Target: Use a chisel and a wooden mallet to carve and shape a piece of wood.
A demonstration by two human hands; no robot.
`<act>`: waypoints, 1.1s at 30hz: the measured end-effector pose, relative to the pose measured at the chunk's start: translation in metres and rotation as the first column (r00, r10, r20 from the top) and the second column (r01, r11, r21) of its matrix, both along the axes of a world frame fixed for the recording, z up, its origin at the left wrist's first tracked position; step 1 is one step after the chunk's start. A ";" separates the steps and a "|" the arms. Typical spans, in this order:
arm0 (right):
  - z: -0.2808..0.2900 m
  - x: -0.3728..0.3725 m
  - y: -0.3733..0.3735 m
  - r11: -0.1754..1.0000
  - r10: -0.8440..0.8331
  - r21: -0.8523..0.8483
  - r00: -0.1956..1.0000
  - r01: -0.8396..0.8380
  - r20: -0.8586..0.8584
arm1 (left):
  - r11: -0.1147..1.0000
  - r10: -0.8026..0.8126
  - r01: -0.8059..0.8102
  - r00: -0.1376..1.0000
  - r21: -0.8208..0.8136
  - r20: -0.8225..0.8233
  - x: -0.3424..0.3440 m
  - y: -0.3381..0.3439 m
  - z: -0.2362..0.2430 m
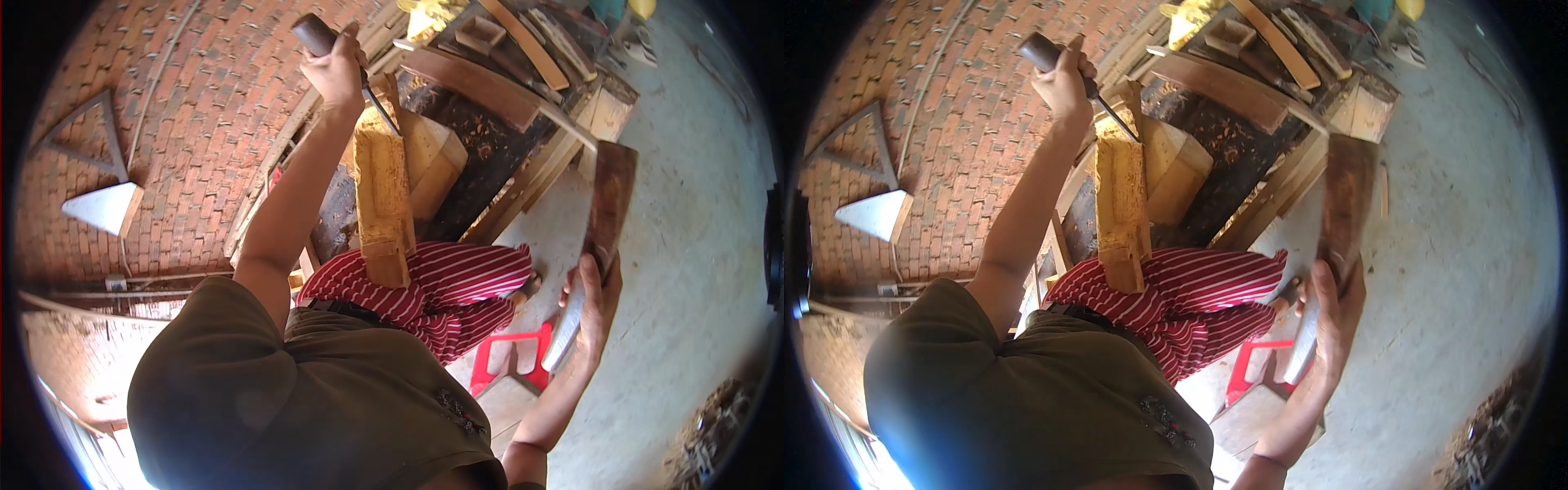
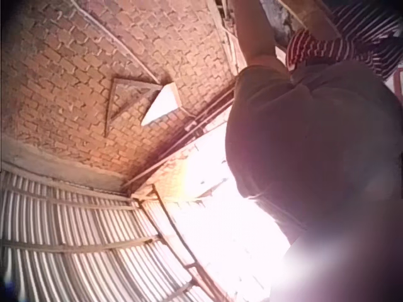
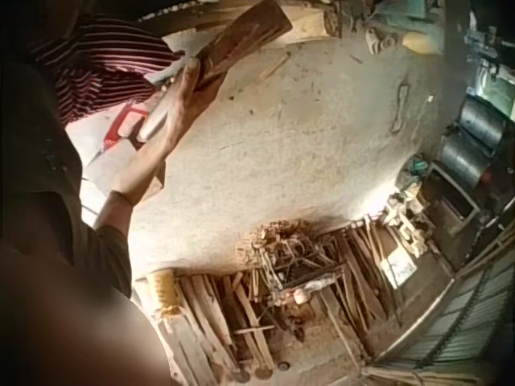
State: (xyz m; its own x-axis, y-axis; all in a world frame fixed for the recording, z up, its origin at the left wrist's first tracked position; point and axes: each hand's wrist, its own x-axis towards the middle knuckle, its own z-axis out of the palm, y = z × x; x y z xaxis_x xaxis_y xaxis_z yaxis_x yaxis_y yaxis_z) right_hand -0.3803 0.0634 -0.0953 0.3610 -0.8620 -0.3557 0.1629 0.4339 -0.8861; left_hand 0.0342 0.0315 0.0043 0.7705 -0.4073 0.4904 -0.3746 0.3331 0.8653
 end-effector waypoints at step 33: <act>0.048 0.226 0.129 0.999 0.039 0.002 0.850 -0.045 -0.525 | 0.885 -0.461 0.408 0.839 -0.225 -0.289 0.070 0.039 -0.007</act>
State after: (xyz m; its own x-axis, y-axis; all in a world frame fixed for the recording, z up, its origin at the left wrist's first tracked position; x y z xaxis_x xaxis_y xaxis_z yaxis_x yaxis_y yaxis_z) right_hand -0.1539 0.1924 -0.0475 0.1587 -0.8548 -0.4941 -0.3457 0.4206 -0.8388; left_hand 0.1038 0.0702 -0.0028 0.6565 -0.6808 0.3248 0.1328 0.5282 0.8387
